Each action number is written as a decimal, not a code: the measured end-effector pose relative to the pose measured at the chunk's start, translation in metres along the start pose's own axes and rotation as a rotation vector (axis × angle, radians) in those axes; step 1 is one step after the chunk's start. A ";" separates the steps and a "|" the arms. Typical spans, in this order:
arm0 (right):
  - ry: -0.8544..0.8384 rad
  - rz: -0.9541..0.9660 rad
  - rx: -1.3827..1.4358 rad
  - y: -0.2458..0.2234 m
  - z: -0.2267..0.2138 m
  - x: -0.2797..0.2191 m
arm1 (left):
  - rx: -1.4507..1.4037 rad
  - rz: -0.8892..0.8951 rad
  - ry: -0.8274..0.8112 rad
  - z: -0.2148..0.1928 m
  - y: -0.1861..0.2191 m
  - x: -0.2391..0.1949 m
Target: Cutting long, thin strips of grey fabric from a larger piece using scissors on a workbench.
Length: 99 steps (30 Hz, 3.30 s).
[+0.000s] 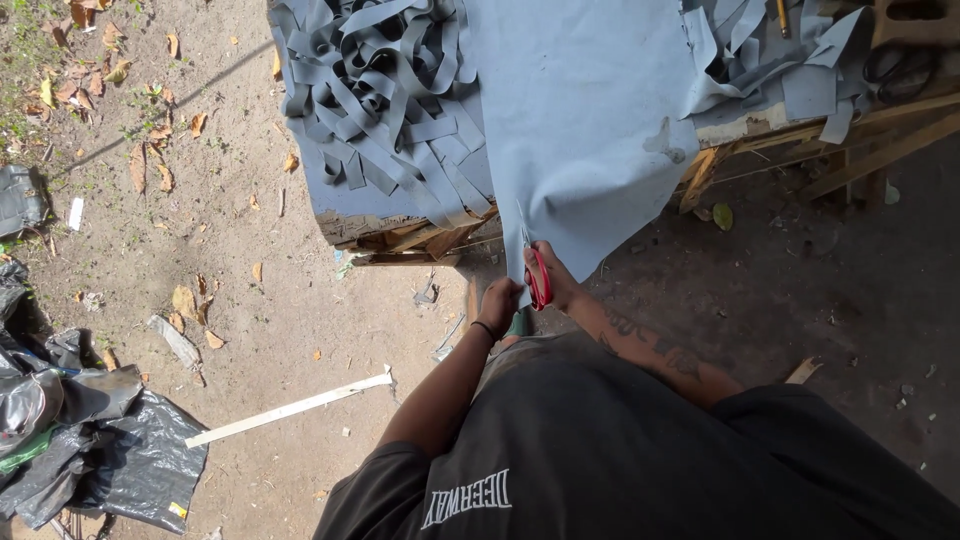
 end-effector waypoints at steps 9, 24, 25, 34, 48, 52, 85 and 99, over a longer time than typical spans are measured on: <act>0.067 -0.031 0.000 -0.007 0.009 0.030 | -0.030 -0.001 -0.086 -0.002 0.004 -0.013; 0.208 -0.054 -0.138 -0.038 0.020 0.072 | 0.402 -0.037 -0.357 -0.022 0.006 -0.004; 0.207 -0.065 -0.136 -0.038 0.030 0.072 | 0.408 -0.027 -0.357 -0.034 0.012 0.003; 0.254 -0.057 -0.053 -0.041 0.047 0.055 | 0.649 0.227 -0.067 -0.061 0.136 0.060; 0.051 0.188 0.093 -0.010 -0.018 0.092 | 0.222 0.149 -0.290 0.019 0.121 0.167; 0.025 0.215 0.095 -0.047 -0.013 0.090 | 0.069 0.088 -0.304 0.033 0.093 0.179; 0.083 0.023 0.081 -0.123 -0.007 0.219 | 0.201 -0.007 0.014 0.008 0.127 0.136; 0.115 -0.049 -0.099 -0.163 0.001 0.258 | 0.361 -0.036 -0.110 -0.007 0.109 0.171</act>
Point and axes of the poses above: each hand's wrist, its own x-axis towards the middle knuckle, its own z-axis out of the palm, y = z × x, the point moved 4 cm from there along x, towards the middle knuckle, and after that the axes turned 5 degrees about x, right-handed, at the moved point
